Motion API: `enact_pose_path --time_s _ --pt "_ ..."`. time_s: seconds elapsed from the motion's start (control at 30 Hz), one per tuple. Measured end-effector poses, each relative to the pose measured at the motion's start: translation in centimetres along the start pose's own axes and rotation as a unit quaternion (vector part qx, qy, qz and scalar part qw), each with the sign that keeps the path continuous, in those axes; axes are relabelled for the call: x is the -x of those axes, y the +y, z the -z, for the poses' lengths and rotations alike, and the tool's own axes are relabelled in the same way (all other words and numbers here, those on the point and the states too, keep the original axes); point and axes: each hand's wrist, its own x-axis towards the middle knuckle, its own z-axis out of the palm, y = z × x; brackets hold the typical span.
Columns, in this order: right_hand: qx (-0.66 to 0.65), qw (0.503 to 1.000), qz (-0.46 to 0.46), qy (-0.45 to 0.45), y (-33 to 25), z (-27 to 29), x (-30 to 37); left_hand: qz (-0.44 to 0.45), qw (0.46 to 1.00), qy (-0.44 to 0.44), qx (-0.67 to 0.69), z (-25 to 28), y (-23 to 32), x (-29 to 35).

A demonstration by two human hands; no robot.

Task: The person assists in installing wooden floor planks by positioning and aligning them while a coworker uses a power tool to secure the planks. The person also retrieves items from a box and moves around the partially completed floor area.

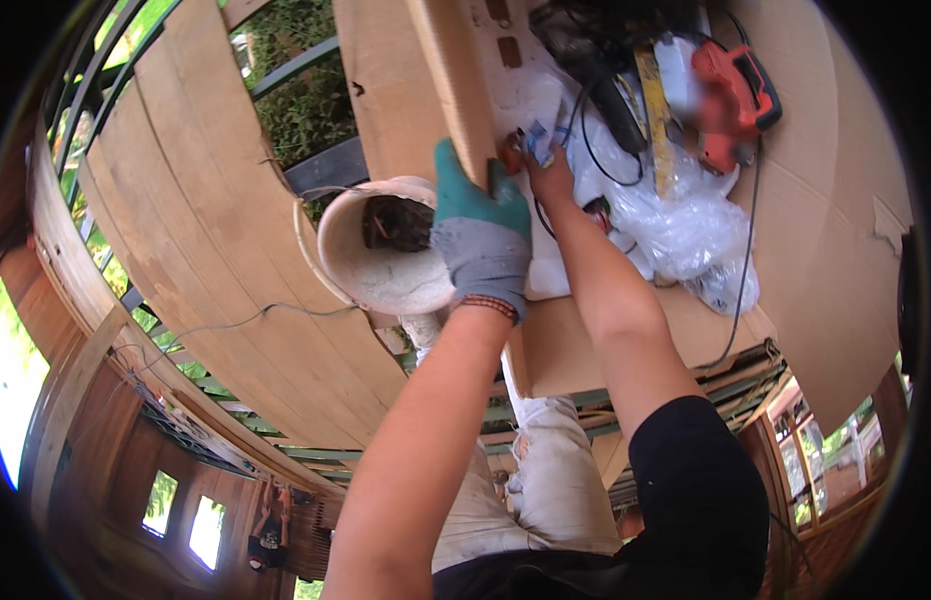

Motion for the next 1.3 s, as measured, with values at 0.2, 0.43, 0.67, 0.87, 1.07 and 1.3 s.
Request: enact_pose_path --time_s 0.2,0.43,0.67,0.87,1.07,1.3 --pt "-0.013 0.998 0.032 -0.050 5.3 9.4 -2.6 0.076 0.996 -0.039 -0.030 0.2 0.9 -0.1" --pt "0.077 0.989 0.089 -0.084 1.9 24.8 -4.3 0.038 0.998 -0.010 -0.044 0.2 0.5 0.1" --pt "-0.056 0.993 0.107 0.008 -1.9 25.5 -5.8 0.072 0.996 -0.013 -0.041 -0.3 -0.2 0.2" --pt "0.013 0.951 0.142 -0.274 -3.4 16.2 3.6 0.066 0.997 -0.001 -0.040 -0.6 -1.0 0.1" --pt "0.076 0.931 0.215 -0.286 -2.6 18.5 10.2 0.113 0.993 -0.022 0.017 -0.4 1.2 0.7" --pt "0.209 0.917 0.249 -0.232 3.7 26.7 22.4 0.056 0.998 0.012 0.000 -0.4 0.1 0.4"
